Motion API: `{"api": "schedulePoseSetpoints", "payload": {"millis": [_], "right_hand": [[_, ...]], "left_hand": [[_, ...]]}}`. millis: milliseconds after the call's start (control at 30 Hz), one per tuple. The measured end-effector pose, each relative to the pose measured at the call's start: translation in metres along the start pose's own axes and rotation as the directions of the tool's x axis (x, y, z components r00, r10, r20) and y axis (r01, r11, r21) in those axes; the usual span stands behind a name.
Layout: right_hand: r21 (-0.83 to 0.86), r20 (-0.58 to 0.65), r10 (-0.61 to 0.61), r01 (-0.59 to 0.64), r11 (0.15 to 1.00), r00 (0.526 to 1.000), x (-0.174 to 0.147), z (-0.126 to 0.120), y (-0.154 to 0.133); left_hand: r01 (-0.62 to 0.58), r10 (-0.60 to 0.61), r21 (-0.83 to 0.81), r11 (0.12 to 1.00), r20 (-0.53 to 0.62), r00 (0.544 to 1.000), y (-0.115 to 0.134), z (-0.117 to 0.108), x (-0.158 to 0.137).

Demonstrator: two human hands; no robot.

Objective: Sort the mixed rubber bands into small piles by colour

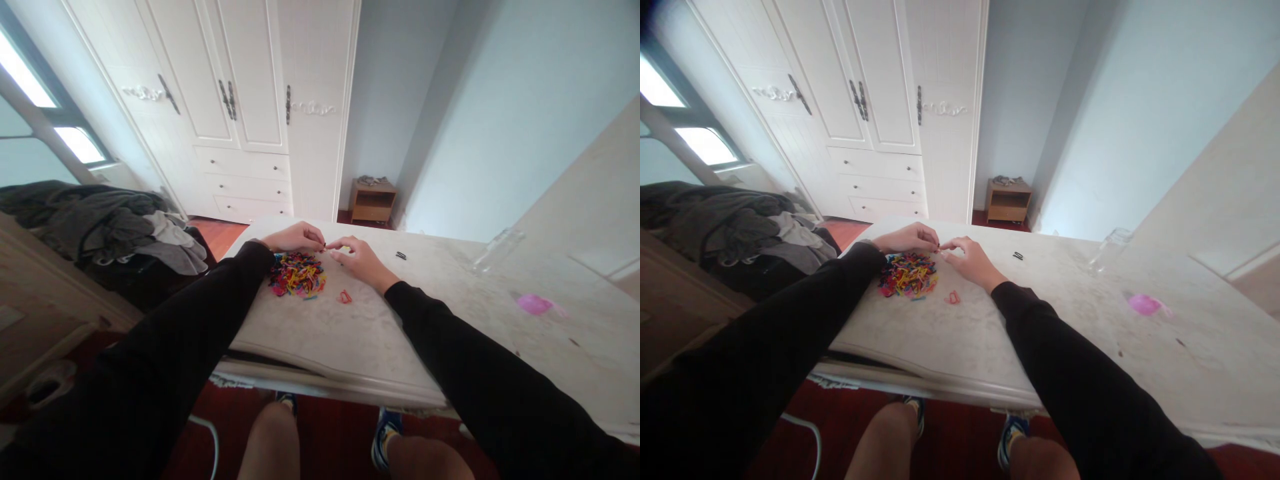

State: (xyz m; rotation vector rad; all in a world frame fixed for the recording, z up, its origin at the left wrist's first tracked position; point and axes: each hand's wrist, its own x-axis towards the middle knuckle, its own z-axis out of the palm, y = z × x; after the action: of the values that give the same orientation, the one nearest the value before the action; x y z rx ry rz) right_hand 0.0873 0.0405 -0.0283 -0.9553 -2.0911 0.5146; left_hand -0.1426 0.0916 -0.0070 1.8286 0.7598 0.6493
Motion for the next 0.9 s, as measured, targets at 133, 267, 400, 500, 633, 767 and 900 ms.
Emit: {"api": "schedulePoseSetpoints", "payload": {"millis": [133,267,400,500,633,767,900], "right_hand": [[-0.044,-0.125,0.056,-0.062,0.997,0.991,0.0024,-0.001,0.001],[-0.055,-0.275,0.234,-0.259,0.964,0.932,0.006,-0.0035,0.0065],[-0.05,-0.315,0.378,-0.413,0.909,0.871,0.0073,-0.0055,0.0089],[-0.071,-0.319,0.406,-0.448,0.891,0.857,0.0067,-0.0058,0.0073],[-0.1,-0.313,0.415,-0.464,0.88,0.854,0.0061,-0.0061,0.0056],[-0.095,-0.35,0.319,-0.372,0.923,0.881,0.0059,-0.0059,0.0054],[-0.084,-0.228,0.097,-0.119,0.989,0.969,0.0042,-0.0034,0.0041]], "left_hand": [[0.025,-0.025,-0.011,1.0,-0.013,1.0,-0.0044,-0.0014,0.0015],[0.044,-0.045,-0.019,0.999,-0.024,0.999,-0.008,-0.0021,0.0032],[0.03,-0.031,-0.019,0.999,-0.026,0.999,-0.0092,-0.0025,0.0037],[0.024,-0.024,-0.016,1.0,-0.027,0.999,-0.0097,-0.0026,0.0034],[0.017,-0.017,-0.012,1.0,-0.02,1.0,-0.0096,-0.0025,0.0031],[0.001,-0.001,-0.016,1.0,-0.008,1.0,-0.0077,-0.0017,0.003],[-0.003,0.003,-0.027,1.0,0.001,1.0,-0.0054,-0.0005,0.0029]]}}
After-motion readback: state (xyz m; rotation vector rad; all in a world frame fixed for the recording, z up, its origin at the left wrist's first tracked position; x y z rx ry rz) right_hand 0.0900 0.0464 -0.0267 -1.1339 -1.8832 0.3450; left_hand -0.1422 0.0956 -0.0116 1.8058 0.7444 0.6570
